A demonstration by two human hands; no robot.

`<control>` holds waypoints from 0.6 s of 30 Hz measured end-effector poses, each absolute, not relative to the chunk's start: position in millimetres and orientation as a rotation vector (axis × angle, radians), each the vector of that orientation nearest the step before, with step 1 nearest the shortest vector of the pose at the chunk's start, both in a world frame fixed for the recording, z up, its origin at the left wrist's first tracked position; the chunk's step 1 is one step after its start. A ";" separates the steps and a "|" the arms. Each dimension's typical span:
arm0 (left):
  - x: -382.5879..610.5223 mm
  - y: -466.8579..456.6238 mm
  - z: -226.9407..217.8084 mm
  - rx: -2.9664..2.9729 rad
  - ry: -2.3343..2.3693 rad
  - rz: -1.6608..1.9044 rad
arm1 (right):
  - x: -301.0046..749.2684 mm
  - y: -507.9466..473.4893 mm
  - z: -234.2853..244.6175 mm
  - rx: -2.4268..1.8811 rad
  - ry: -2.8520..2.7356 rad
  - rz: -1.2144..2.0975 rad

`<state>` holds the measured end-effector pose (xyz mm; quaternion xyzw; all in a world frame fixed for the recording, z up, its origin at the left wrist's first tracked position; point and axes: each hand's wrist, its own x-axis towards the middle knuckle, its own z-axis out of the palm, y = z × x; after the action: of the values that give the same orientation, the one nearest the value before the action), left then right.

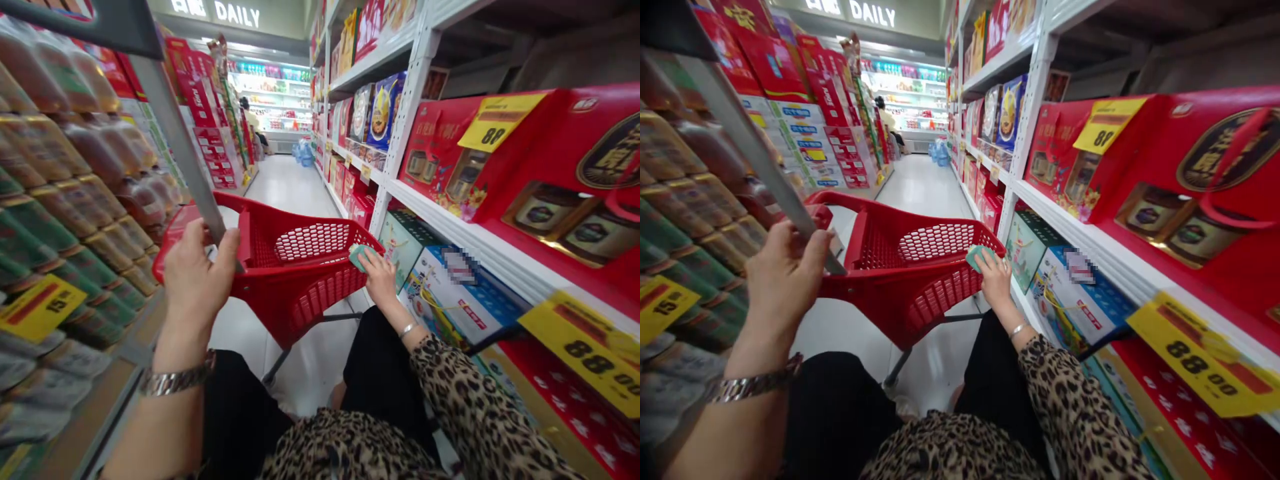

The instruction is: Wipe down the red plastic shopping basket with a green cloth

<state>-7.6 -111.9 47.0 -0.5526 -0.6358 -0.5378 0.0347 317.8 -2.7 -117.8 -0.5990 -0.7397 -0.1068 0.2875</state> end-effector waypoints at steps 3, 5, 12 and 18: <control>-6.8 -113.7 43.6 -1.546 -2.098 -1.046 | 341.7 14.1 -106.4 -1.800 -1.952 -0.185; -8.0 -112.1 35.7 -1.575 -2.127 -0.880 | 353.5 25.9 -96.3 -1.911 -1.927 -0.136; -16.8 -96.7 7.1 -1.544 -2.001 -0.952 | 358.8 43.2 -87.1 -2.056 -1.848 -0.130; -35.4 -85.4 -5.7 -1.601 -1.959 -0.944 | 337.7 19.8 -96.4 -2.081 -1.804 -0.131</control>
<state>-35.4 -85.4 -5.7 -0.5785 -0.7078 -0.3412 0.2191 337.7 19.8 -96.4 -0.7408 -0.6422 -0.0467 0.1913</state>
